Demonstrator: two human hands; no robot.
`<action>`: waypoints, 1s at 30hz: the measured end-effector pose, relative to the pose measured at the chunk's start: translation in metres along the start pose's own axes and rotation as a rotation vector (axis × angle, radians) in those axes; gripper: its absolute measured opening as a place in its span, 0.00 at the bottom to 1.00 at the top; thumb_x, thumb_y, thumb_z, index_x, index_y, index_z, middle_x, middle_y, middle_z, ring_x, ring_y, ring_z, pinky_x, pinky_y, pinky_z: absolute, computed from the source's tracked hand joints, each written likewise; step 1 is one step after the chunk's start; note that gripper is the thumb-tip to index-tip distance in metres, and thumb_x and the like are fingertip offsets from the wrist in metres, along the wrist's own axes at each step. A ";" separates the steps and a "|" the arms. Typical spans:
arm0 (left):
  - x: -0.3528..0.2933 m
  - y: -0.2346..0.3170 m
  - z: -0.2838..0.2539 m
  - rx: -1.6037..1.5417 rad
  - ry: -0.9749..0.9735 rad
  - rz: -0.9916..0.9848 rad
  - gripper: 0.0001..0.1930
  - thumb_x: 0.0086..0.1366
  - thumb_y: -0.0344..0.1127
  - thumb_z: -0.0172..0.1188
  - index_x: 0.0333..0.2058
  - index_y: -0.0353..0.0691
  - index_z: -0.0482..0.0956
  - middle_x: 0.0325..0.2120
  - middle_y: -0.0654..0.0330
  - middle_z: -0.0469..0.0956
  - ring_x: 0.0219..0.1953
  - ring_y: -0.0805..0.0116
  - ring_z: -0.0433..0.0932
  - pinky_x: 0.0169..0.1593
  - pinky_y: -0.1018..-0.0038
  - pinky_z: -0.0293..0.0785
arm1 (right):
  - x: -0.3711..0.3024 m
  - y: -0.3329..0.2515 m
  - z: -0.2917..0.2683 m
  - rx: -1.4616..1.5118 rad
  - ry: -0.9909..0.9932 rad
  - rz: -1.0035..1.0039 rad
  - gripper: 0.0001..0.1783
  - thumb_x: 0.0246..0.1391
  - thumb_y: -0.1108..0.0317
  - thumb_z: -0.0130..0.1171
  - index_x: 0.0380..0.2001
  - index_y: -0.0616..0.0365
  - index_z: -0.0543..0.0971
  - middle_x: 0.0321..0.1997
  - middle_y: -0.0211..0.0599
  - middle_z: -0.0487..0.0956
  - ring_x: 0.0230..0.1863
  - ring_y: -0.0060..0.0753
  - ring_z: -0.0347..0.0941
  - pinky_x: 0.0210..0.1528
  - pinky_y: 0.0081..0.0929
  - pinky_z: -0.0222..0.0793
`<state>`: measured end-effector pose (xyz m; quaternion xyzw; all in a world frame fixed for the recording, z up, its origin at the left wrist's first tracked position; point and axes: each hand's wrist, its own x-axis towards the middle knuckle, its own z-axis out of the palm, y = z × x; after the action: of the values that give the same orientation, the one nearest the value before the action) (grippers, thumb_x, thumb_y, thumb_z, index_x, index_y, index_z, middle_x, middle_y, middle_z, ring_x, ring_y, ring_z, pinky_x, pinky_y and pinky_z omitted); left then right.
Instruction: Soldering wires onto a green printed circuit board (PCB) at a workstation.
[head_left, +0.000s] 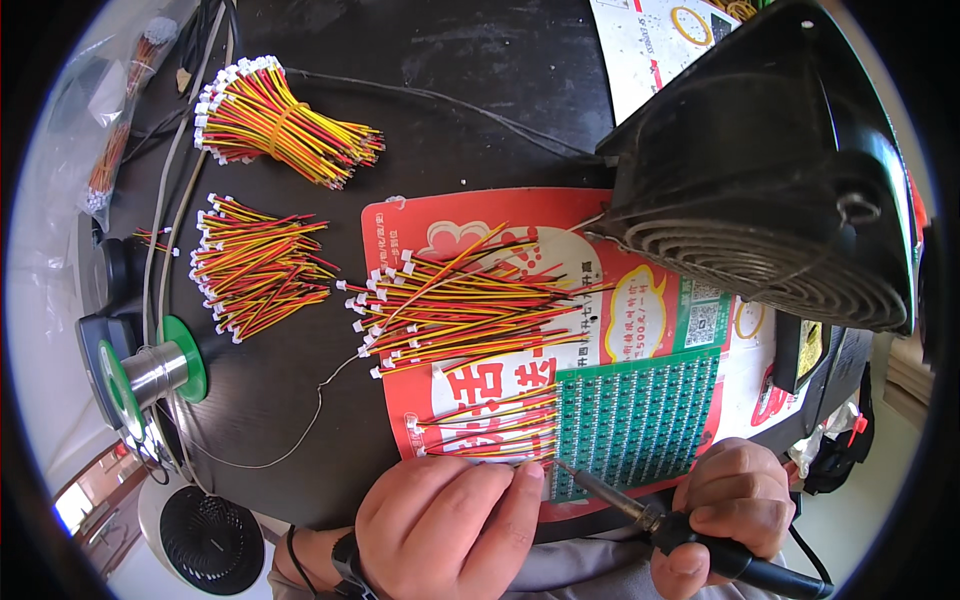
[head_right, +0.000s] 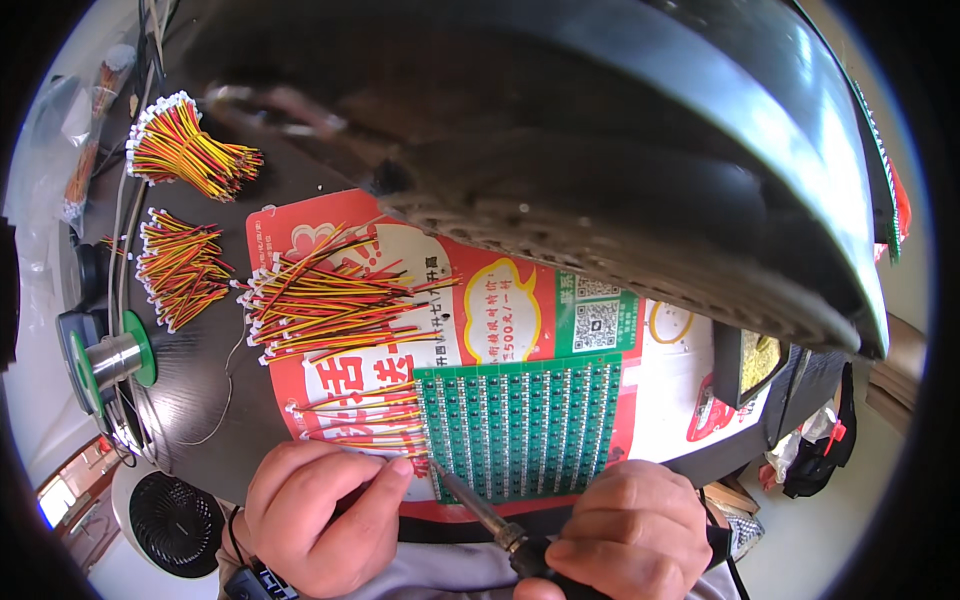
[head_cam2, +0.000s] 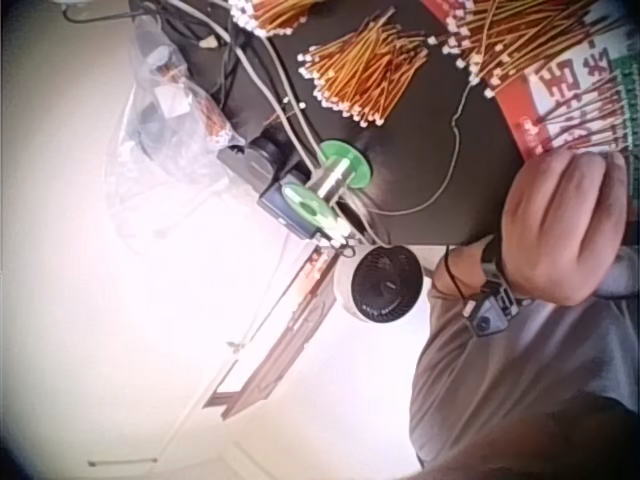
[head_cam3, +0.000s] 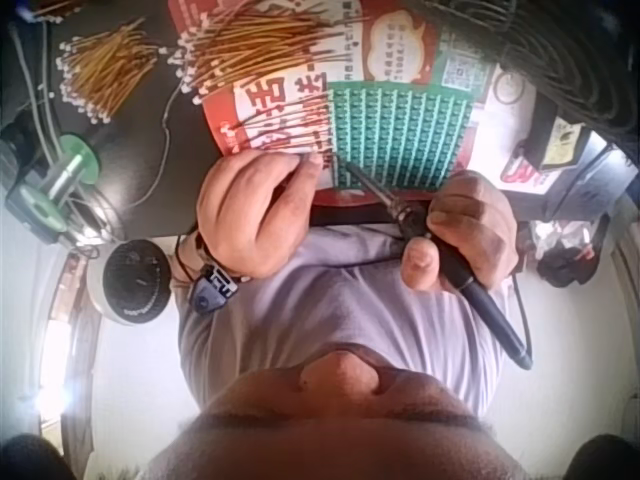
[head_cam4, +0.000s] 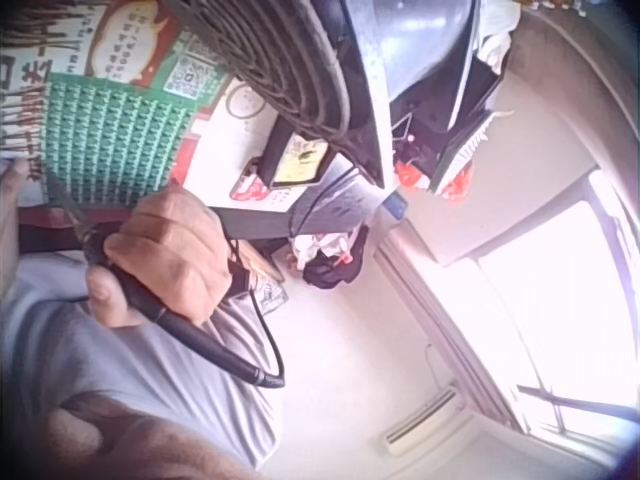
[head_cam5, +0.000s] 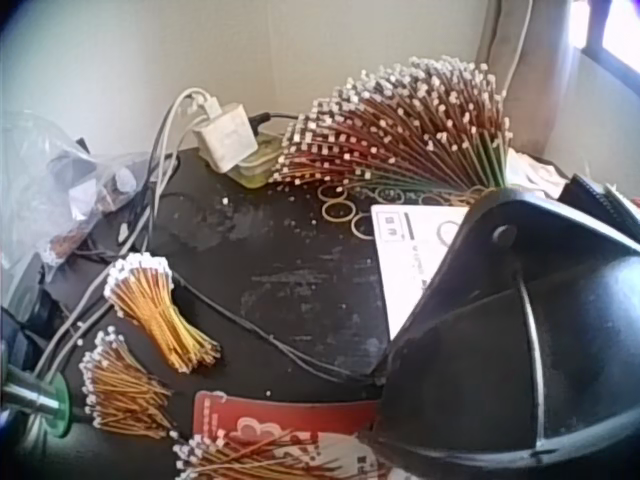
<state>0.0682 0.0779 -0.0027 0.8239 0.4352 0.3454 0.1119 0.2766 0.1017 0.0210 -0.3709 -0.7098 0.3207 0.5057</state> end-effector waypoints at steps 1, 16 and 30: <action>0.000 -0.001 0.000 -0.001 -0.001 -0.002 0.09 0.48 0.21 0.65 0.31 0.31 0.81 0.28 0.54 0.76 0.27 0.60 0.76 0.27 0.72 0.72 | 0.000 0.001 0.000 0.001 -0.009 0.006 0.15 0.48 0.69 0.63 0.22 0.69 0.70 0.14 0.35 0.65 0.12 0.27 0.60 0.12 0.24 0.54; 0.003 0.001 -0.002 -0.011 -0.063 -0.059 0.10 0.48 0.23 0.64 0.33 0.31 0.81 0.30 0.55 0.76 0.29 0.60 0.76 0.29 0.72 0.73 | -0.003 0.003 0.000 0.002 -0.003 -0.005 0.15 0.48 0.67 0.63 0.24 0.67 0.69 0.13 0.34 0.64 0.12 0.27 0.60 0.12 0.24 0.57; 0.000 0.001 0.001 0.005 -0.023 -0.006 0.09 0.49 0.23 0.65 0.32 0.31 0.81 0.30 0.55 0.76 0.29 0.60 0.76 0.28 0.72 0.72 | -0.003 -0.002 -0.005 -0.005 -0.035 0.058 0.15 0.50 0.66 0.62 0.26 0.64 0.67 0.15 0.34 0.64 0.14 0.26 0.61 0.13 0.24 0.60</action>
<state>0.0688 0.0774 -0.0030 0.8267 0.4372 0.3347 0.1159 0.2815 0.0989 0.0224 -0.3868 -0.7082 0.3399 0.4830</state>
